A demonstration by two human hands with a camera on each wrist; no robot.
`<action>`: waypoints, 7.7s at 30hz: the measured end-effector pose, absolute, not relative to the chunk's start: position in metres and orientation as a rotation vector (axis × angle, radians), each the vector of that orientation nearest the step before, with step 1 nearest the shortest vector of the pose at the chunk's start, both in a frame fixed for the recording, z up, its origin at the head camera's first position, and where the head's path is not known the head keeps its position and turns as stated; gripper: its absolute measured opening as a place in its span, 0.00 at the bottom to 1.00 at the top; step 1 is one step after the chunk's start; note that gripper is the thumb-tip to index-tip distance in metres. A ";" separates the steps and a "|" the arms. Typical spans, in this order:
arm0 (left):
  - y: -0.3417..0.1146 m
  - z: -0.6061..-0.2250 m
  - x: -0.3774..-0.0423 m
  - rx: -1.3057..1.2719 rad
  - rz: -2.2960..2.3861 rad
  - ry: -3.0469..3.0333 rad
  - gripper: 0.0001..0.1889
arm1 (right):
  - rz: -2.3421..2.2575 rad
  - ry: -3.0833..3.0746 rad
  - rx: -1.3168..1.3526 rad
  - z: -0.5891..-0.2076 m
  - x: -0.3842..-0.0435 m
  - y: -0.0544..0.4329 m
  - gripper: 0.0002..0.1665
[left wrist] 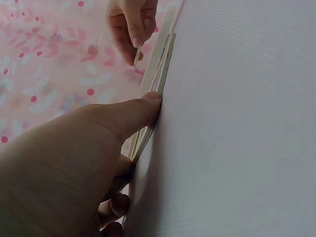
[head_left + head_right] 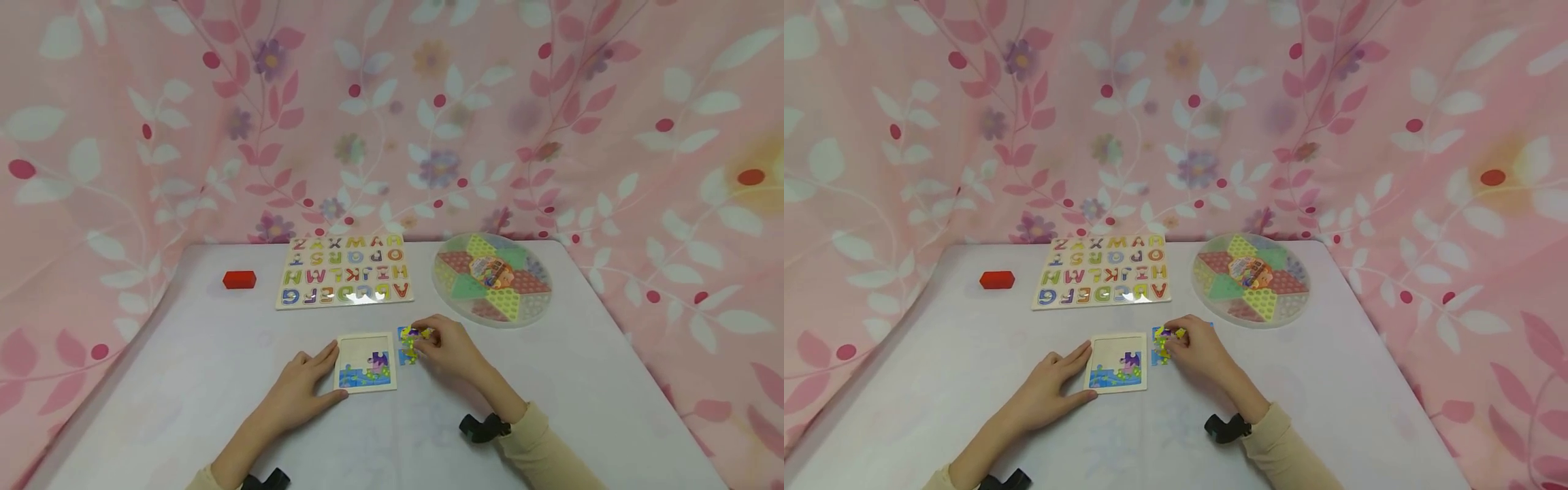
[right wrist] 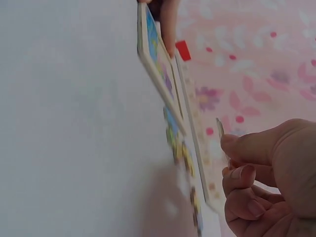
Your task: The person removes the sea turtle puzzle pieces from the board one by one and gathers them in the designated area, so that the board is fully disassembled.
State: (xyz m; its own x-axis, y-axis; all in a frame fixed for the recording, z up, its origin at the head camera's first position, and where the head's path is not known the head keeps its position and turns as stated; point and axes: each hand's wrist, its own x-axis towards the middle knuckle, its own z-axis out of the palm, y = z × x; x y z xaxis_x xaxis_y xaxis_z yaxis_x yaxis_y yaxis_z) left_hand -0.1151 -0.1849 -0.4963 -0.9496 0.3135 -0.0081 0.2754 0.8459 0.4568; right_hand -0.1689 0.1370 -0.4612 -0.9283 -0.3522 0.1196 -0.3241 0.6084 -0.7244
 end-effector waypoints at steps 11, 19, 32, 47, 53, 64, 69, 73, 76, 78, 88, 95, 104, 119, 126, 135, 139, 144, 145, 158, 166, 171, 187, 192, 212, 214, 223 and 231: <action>-0.187 -0.498 -0.116 0.487 0.711 2.936 0.47 | -1.226 2.841 -0.595 -0.479 -0.157 0.182 0.15; -0.187 -0.498 -0.117 0.489 0.716 2.924 0.47 | -1.222 2.833 -0.684 -0.489 -0.154 0.184 0.14; -0.187 -0.494 -0.118 0.485 0.720 2.938 0.47 | -1.218 2.915 -0.833 -0.491 -0.157 0.179 0.15; -0.186 -0.499 -0.113 0.455 0.734 2.908 0.46 | -1.238 2.904 -0.795 -0.499 -0.150 0.182 0.14; -0.184 -0.499 -0.116 0.497 0.734 2.909 0.46 | -1.232 2.910 -0.774 -0.495 -0.148 0.184 0.14; -0.186 -0.497 -0.113 0.470 0.730 2.922 0.46 | -1.221 2.894 -0.795 -0.493 -0.150 0.181 0.14; -0.187 -0.495 -0.114 0.460 0.722 2.924 0.46 | -1.231 2.889 -0.808 -0.493 -0.152 0.181 0.14; -0.186 -0.495 -0.113 0.457 0.723 2.923 0.46 | -1.227 2.887 -0.794 -0.494 -0.153 0.181 0.14; -0.185 -0.496 -0.112 0.459 0.722 2.926 0.46 | -1.229 2.883 -0.785 -0.495 -0.153 0.182 0.14; -0.185 -0.496 -0.112 0.459 0.722 2.925 0.46 | -1.230 2.882 -0.783 -0.495 -0.153 0.182 0.14; -0.185 -0.496 -0.114 0.482 0.723 2.936 0.46 | -1.411 2.841 -0.582 -0.481 -0.155 0.174 0.12; -0.187 -0.493 -0.115 0.476 0.730 2.929 0.47 | -1.454 2.685 -0.715 -0.458 -0.151 0.122 0.14; -0.183 -0.497 -0.112 0.465 0.760 2.924 0.45 | -1.099 2.720 -0.711 -0.469 -0.149 0.068 0.18; -0.183 -0.489 -0.109 0.428 0.723 2.942 0.45 | -1.042 2.702 -0.609 -0.475 -0.146 0.067 0.16; -0.183 -0.488 -0.110 0.425 0.732 2.926 0.46 | -1.047 2.706 -0.605 -0.476 -0.147 0.067 0.16; -0.184 -0.491 -0.110 0.451 0.733 2.951 0.45 | -1.064 2.705 -0.583 -0.478 -0.147 0.066 0.15; -0.184 -0.491 -0.110 0.454 0.734 2.952 0.45 | -1.072 2.711 -0.576 -0.476 -0.146 0.066 0.15; -0.184 -0.490 -0.111 0.435 0.734 2.934 0.46 | -1.056 2.754 -0.563 -0.477 -0.145 0.065 0.16; -0.184 -0.490 -0.111 0.435 0.733 2.934 0.46 | -1.051 2.765 -0.571 -0.477 -0.145 0.065 0.17; -0.184 -0.489 -0.111 0.432 0.758 2.928 0.46 | -0.960 2.775 -0.642 -0.472 -0.148 0.068 0.15; -0.184 -0.489 -0.110 0.422 0.747 2.928 0.46 | -0.932 2.778 -0.632 -0.470 -0.147 0.068 0.19; -0.184 -0.490 -0.110 0.419 0.745 2.923 0.46 | -0.922 2.770 -0.628 -0.468 -0.148 0.069 0.16; -0.183 -0.487 -0.110 0.423 0.749 2.918 0.46 | -0.933 2.731 -0.677 -0.463 -0.152 0.076 0.18; -0.183 -0.487 -0.110 0.417 0.747 2.919 0.46 | -0.922 2.746 -0.693 -0.465 -0.154 0.076 0.18; -0.183 -0.490 -0.110 0.419 0.739 2.932 0.46 | -1.043 2.755 -0.728 -0.458 -0.158 0.093 0.16; -0.183 -0.490 -0.110 0.423 0.749 2.925 0.46 | -1.086 2.784 -0.742 -0.456 -0.160 0.106 0.16; -0.186 -0.491 -0.112 0.440 0.736 2.928 0.46 | -1.206 3.009 -0.731 -0.470 -0.160 0.186 0.18; -0.188 -0.489 -0.113 0.452 0.750 2.922 0.46 | -1.202 2.982 -0.731 -0.485 -0.155 0.222 0.17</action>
State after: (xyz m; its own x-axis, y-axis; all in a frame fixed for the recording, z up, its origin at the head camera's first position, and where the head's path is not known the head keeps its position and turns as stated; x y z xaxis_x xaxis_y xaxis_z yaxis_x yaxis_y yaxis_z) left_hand -0.1132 -0.1883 -0.4886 -0.9520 0.3059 -0.0143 0.2611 0.8355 0.4835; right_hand -0.1553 0.2223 -0.4851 -0.8902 -0.3420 0.3010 -0.4552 0.6382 -0.6209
